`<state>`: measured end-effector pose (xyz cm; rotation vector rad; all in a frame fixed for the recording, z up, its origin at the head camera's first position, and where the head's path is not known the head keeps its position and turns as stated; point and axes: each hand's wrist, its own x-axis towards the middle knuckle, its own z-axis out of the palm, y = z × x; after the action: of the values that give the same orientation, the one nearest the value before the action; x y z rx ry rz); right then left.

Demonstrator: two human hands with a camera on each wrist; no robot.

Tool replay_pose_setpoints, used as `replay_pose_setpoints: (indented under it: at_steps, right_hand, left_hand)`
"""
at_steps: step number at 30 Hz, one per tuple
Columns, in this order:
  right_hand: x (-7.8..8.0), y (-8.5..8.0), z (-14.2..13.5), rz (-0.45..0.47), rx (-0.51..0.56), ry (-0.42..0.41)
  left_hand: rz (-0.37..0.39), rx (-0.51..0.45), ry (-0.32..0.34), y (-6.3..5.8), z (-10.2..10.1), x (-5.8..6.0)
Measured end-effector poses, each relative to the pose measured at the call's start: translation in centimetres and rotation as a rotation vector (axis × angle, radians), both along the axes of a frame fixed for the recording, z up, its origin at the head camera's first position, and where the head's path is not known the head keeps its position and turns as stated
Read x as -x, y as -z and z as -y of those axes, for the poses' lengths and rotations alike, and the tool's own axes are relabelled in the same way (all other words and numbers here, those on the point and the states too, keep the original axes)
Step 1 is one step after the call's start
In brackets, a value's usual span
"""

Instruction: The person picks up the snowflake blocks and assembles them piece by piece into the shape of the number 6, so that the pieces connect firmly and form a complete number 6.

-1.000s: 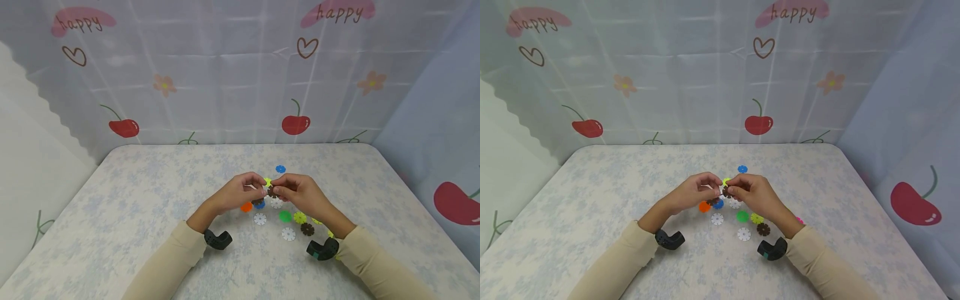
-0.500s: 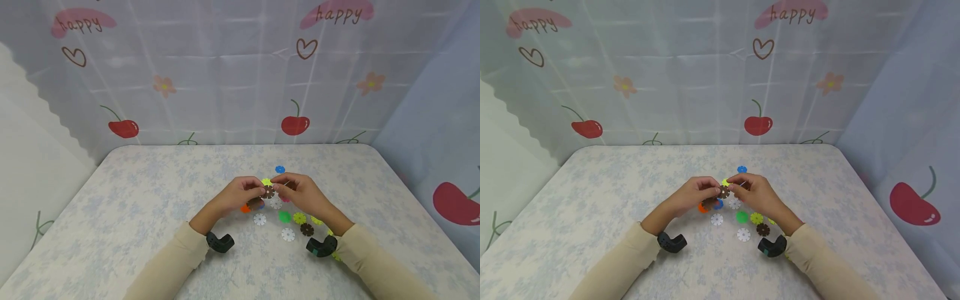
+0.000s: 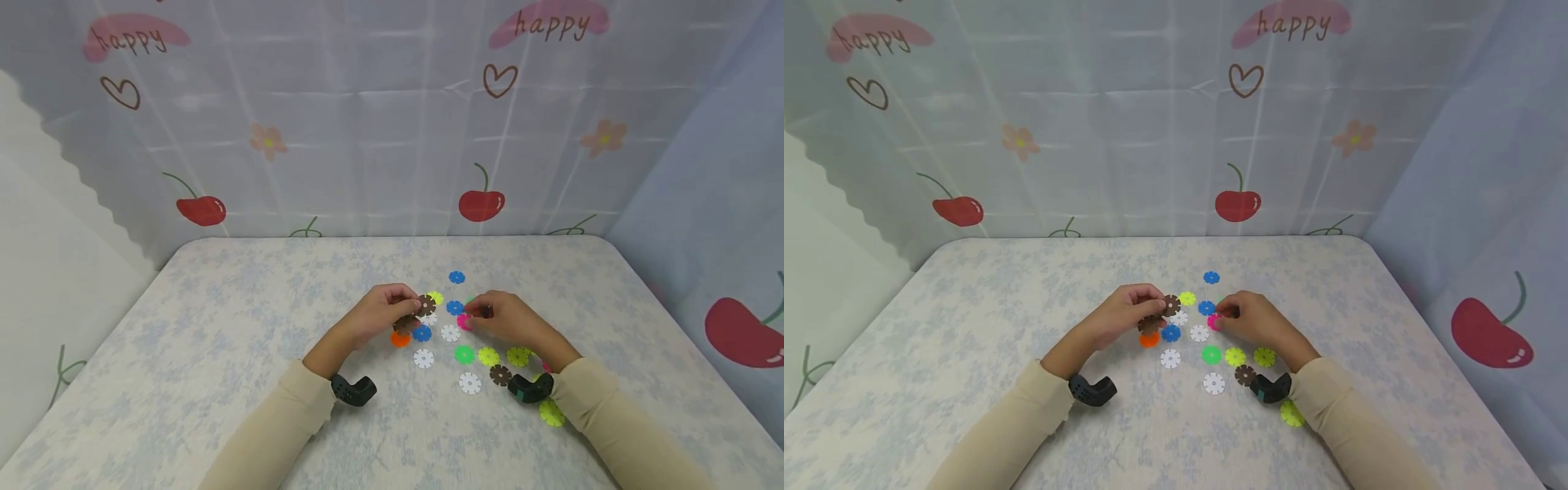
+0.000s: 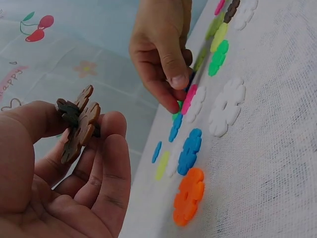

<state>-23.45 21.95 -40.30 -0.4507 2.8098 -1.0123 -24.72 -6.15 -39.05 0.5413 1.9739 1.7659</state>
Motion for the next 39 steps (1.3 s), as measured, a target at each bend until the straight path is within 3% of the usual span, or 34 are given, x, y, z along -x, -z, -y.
replay_pose_setpoints:
  at_steps: [7,17,22,31,39]
  right_hand:
    - [0.1,0.4,0.1,-0.025,-0.051,-0.017]
    - [-0.1,0.1,0.3,-0.023,-0.008,0.004]
    - [-0.2,-0.3,0.6,-0.093,0.047,0.001]
    - [-1.1,-1.2,2.0,-0.287,0.256,-0.038]
    - [-1.9,-2.0,2.9,-0.302,0.281,-0.097]
  left_hand:
    - [0.007,0.003,0.007,0.4,-0.1,0.2]
    - [0.018,-0.001,-0.001,0.6,-0.2,0.2]
    - [0.027,0.002,-0.006,0.6,-0.3,0.1]
    - [0.048,-0.007,-0.005,0.3,-0.5,-0.1]
    - [0.025,-0.004,0.010,0.3,-0.6,-0.2]
